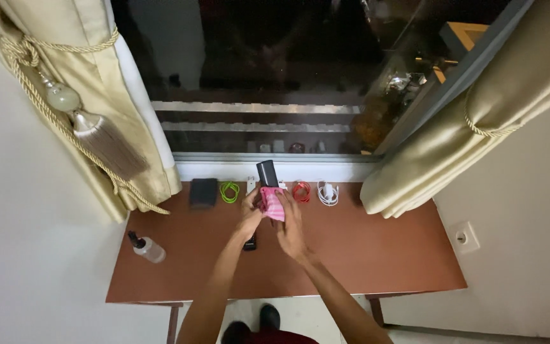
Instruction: Cleaning remote controls and a desk surface using a cleaning cloth and a spray bottle.
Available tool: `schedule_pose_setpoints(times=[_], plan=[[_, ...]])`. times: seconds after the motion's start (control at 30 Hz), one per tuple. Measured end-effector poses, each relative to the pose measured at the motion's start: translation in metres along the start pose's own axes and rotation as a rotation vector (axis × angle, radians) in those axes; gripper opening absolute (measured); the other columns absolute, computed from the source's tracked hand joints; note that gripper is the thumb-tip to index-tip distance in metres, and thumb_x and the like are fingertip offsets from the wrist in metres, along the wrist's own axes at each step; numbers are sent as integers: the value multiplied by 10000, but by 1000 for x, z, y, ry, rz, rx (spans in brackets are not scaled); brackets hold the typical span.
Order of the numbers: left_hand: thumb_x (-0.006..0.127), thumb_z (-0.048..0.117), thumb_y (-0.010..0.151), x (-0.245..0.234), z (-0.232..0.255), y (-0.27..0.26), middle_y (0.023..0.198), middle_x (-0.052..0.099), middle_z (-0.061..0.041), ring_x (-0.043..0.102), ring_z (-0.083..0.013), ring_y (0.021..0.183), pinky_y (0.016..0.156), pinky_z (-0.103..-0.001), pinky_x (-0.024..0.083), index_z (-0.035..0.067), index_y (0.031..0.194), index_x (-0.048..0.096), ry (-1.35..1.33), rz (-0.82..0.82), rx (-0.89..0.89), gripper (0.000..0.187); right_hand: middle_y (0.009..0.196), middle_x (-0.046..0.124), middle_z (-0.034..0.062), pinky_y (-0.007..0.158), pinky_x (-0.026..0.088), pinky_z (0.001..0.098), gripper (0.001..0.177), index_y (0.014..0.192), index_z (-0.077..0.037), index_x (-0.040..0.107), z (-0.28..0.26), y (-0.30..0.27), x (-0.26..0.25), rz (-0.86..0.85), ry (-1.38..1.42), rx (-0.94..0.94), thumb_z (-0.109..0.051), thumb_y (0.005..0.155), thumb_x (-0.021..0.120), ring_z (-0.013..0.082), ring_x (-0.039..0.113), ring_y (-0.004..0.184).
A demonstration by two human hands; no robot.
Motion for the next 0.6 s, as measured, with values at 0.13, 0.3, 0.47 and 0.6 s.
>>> schedule_pose_setpoints(times=[0.13,0.3,0.47,0.6], plan=[[525,-128,879,15,6,-8,1213,689,-92,705,-155,1000,858,-289,656,192,1571,331,-104,74,-89,786,1616,349,219,1246,302,547,797,1588,-137,360,27,-12,3,7,-9,-38,119,858,551,394,340,1502],[519,-9,974,37,-13,-3,1343,636,-94,698,-179,1089,916,-387,609,180,1599,359,-504,163,-80,673,1509,522,314,941,278,748,689,1686,-189,211,-4,-5,-36,180,723,896,-41,1046,416,719,316,1071],[610,45,973,67,0,-23,1399,573,-65,684,-190,1108,943,-402,637,216,1601,291,-459,106,-76,725,1556,420,127,1119,411,411,688,1631,-131,152,95,-12,-31,401,584,412,-98,1027,479,249,465,1386],[666,-3,920,75,-19,-3,1477,512,-42,641,-177,1134,918,-392,596,231,1583,259,-290,55,-36,813,1552,476,191,1163,399,364,632,1636,-54,229,136,-17,-21,442,575,257,-113,1076,515,270,482,1408]])
Point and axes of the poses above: each hand's wrist, its own y-axis towards the middle knuckle, its own x-axis out of the palm, z = x × y, the point moved 6 cm from there along y, towards the middle knuckle
